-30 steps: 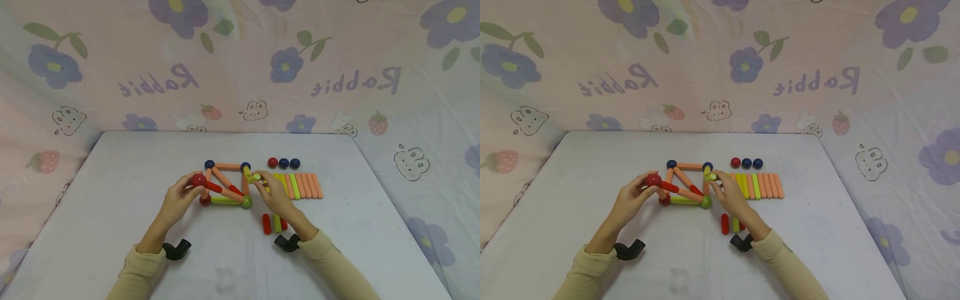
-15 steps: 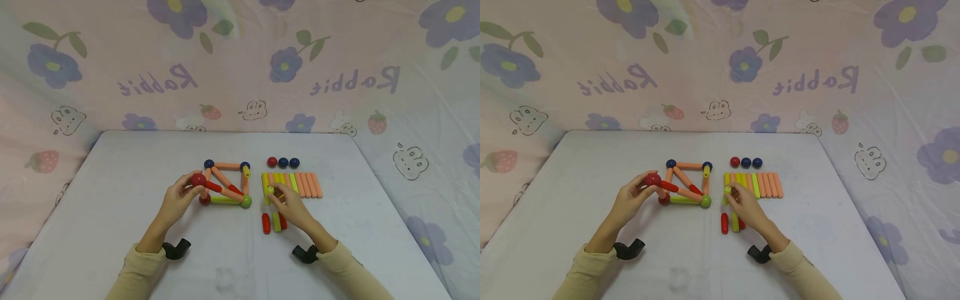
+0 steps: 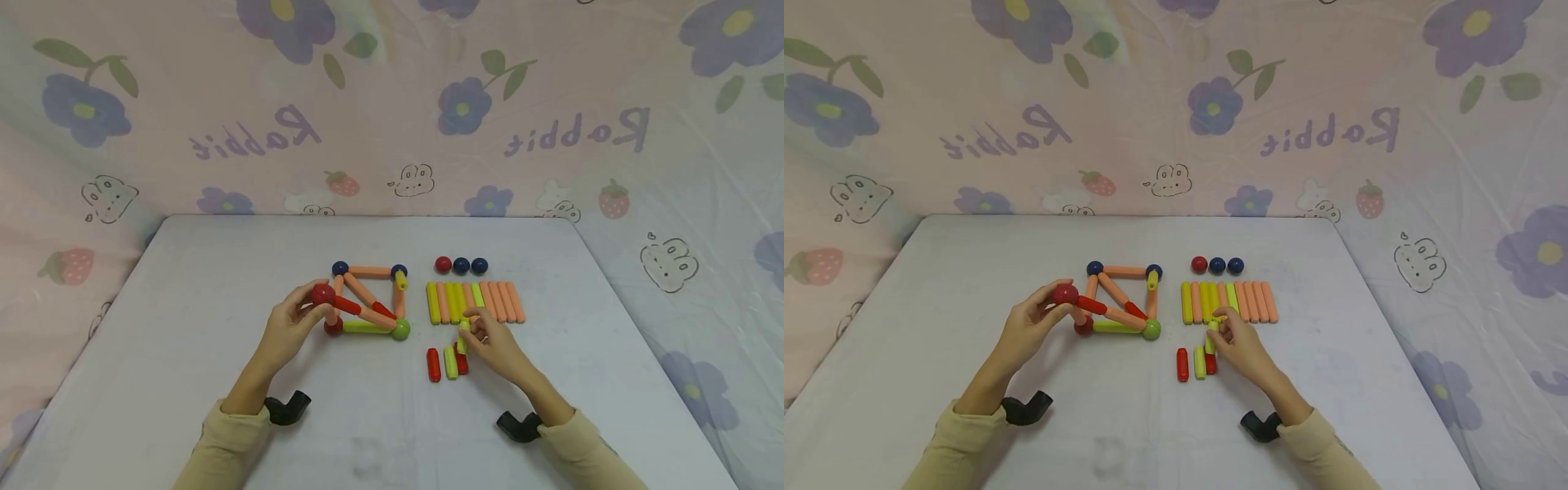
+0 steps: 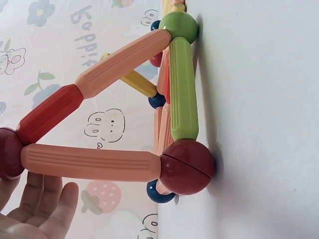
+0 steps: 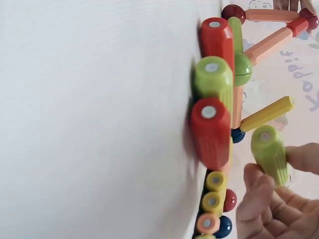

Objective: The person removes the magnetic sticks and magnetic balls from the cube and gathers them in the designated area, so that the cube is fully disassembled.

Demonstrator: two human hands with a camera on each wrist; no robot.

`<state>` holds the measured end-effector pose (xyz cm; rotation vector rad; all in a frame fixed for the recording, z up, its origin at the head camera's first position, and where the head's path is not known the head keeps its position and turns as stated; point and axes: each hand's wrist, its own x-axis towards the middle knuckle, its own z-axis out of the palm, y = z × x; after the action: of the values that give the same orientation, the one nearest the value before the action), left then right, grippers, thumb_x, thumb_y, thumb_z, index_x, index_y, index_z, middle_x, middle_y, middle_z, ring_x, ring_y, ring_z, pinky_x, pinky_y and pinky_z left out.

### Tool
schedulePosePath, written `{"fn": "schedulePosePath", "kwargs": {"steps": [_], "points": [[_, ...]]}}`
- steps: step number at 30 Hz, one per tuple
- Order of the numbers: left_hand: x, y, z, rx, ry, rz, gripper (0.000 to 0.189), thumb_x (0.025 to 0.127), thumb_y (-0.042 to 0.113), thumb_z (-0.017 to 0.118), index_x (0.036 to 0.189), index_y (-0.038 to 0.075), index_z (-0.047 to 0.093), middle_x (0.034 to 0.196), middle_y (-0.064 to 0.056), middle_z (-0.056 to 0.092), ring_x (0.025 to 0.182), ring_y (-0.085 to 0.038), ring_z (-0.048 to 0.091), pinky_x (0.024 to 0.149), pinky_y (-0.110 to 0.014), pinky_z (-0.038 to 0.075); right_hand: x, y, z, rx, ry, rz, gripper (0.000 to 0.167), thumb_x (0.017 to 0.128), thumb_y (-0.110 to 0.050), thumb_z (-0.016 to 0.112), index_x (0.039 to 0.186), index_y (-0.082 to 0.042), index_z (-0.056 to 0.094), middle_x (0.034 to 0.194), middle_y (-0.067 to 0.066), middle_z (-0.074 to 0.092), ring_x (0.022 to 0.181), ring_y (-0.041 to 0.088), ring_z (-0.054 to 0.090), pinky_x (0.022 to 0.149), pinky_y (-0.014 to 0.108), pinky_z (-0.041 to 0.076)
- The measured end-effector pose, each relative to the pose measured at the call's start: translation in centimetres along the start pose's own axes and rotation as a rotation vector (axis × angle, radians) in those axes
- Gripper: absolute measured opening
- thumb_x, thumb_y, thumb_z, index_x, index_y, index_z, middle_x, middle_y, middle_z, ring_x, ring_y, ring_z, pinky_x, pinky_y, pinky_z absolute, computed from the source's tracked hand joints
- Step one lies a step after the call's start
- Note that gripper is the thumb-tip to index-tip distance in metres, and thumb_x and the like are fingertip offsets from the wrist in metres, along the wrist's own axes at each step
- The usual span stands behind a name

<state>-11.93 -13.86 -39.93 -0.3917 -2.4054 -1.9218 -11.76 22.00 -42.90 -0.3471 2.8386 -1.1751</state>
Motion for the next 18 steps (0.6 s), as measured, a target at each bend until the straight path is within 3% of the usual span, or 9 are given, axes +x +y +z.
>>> {"fn": "schedulePosePath", "kwargs": {"steps": [4, 10, 18], "points": [[0.0, 0.1, -0.1, -0.004, -0.01, 0.0, 0.049, 0.094, 0.01, 0.06, 0.139, -0.001, 0.045, 0.134, -0.023, 0.053, 0.107, 0.013, 0.053, 0.091, -0.002, 0.046, -0.5, 0.4, -0.4, -0.027, -0.04, 0.031, 0.027, 0.092, -0.011, 0.064, 0.112, 0.0, 0.051, 0.075, 0.005, 0.056, 0.063, 0.004, 0.045, 0.055, 0.016, 0.039], [0.1, 0.0, -0.1, -0.003, -0.008, 0.002, 0.049, 0.094, 0.01, 0.061, 0.139, -0.001, 0.045, 0.134, -0.022, 0.053, 0.108, 0.012, 0.053, 0.092, -0.002, 0.045, -0.9, 1.1, -0.6, -0.055, -0.132, 0.005, 0.02, 0.092, -0.013, 0.063, 0.105, -0.001, 0.055, 0.069, 0.003, 0.055, 0.057, 0.003, 0.041, 0.051, 0.017, 0.036], [0.0, 0.1, 0.0, -0.009, -0.005, 0.003, 0.05, 0.094, 0.009, 0.061, 0.139, -0.003, 0.045, 0.132, -0.025, 0.053, 0.105, 0.013, 0.055, 0.09, -0.003, 0.046, -0.8, 1.7, -0.4, -0.071, -0.227, -0.004, 0.023, 0.093, -0.013, 0.061, 0.113, -0.002, 0.061, 0.069, 0.001, 0.054, 0.059, 0.003, 0.042, 0.053, 0.016, 0.037]]}}
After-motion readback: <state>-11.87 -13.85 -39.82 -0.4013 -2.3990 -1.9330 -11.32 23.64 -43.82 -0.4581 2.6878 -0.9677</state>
